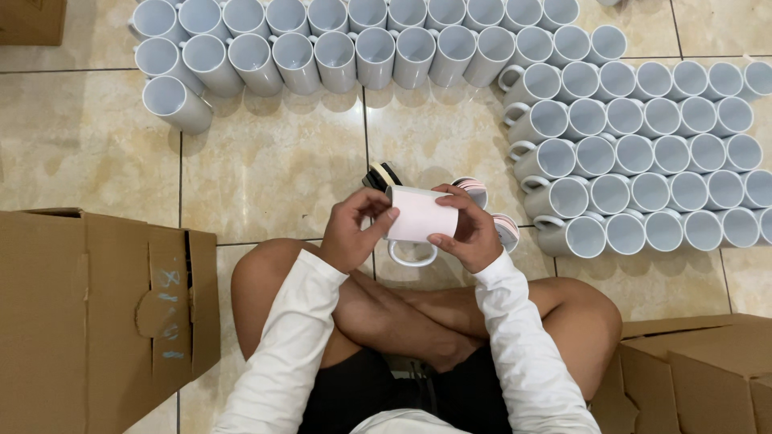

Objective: The person sits on the floor and applies pink paper labels to white ceramic mugs. They smooth the label around the mug, then place the finished mug into a cardboard box with dividers. The person repeats this process with several mugs.

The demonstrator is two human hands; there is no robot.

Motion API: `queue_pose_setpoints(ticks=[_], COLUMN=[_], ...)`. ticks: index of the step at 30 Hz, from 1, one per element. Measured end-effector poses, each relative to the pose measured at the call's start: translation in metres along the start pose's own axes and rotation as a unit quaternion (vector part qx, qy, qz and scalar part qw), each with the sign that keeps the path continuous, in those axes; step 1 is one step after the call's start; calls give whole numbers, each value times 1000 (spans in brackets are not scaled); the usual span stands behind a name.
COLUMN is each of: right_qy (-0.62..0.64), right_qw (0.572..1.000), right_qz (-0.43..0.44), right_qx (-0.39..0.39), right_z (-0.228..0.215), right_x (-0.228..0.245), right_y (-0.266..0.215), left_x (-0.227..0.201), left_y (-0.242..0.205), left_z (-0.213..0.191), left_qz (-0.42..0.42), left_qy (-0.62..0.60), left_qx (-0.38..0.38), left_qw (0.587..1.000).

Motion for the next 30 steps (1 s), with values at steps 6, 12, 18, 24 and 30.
queue_pose_setpoints(ticks=[6,12,18,24,30], right_qy=[4,8,-11,-9,-17], right_qw=[1000,1000,1000,999,999], right_qz=[-11,-9,-18,-14,-22], right_qx=[12,14,18,30,29], right_z=[4,6,4,2,5], right_x=[11,21,29,25,31], right_y=[-1,-2,1,0,0], left_x=[-12,-23,-13,3,-7], left_y=[-7,-11,-10,-11,-10], left_z=[20,24,25,24,24], left_qz=[-76,-98,-66,-71,-41], left_qy=[-28,-25,-54,-67,-71], left_qx=[163,163,173,188,178], left_qw=[983,981,981,977,981])
Point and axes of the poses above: each hand's wrist, its own y-axis towards the middle knuckle, its own z-axis out of the palm, x = y × z, the point moved 6 cm from there along y, towards the middle knuckle, and after that the axes turned 2 degrees about -y, right-handed, at the moved point
